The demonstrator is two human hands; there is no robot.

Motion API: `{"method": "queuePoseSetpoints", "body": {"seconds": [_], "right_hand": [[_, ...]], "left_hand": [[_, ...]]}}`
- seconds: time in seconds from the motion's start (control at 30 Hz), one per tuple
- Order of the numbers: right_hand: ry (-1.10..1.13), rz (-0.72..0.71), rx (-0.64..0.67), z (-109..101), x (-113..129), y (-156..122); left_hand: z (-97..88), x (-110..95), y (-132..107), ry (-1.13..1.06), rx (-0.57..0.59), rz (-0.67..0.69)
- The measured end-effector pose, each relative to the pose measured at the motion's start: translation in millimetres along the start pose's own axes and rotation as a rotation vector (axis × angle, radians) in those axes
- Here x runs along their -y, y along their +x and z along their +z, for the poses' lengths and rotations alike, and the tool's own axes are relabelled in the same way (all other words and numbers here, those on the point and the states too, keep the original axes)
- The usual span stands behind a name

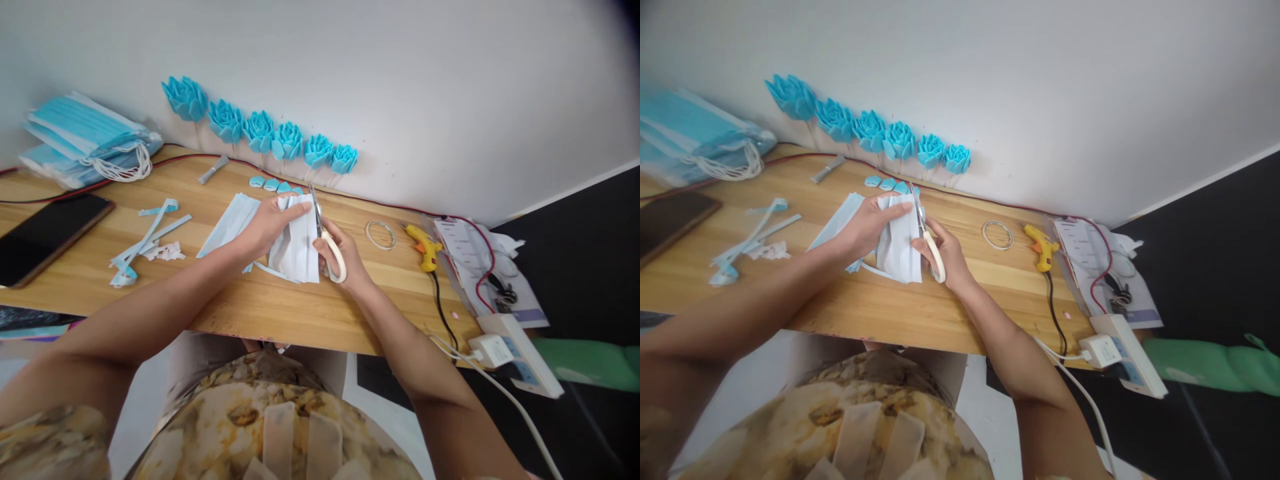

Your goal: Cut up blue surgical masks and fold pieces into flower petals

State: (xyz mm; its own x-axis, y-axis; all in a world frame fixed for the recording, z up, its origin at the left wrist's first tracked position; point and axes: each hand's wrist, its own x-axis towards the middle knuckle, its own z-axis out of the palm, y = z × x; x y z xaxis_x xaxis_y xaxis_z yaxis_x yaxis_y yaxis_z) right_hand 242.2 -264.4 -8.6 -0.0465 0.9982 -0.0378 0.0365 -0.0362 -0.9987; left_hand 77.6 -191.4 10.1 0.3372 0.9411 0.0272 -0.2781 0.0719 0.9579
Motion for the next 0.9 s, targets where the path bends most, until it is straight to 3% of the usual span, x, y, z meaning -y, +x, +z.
{"method": "queuePoseSetpoints", "body": {"seconds": [0.17, 0.57, 0.9], "right_hand": [[0.046, -0.064, 0.003, -1, -5, 3], [-0.029, -0.029, -0.025, 1, 1, 4], [0.114, 0.024, 0.085, -1, 13, 1]], "left_hand": [[-2.2, -2, 1, -0.001, 0.010, 0.012], [-4.6, 0, 4, -0.007, 0.009, -0.046], [-2.1, -4, 1, -0.019, 0.020, -0.087]]}}
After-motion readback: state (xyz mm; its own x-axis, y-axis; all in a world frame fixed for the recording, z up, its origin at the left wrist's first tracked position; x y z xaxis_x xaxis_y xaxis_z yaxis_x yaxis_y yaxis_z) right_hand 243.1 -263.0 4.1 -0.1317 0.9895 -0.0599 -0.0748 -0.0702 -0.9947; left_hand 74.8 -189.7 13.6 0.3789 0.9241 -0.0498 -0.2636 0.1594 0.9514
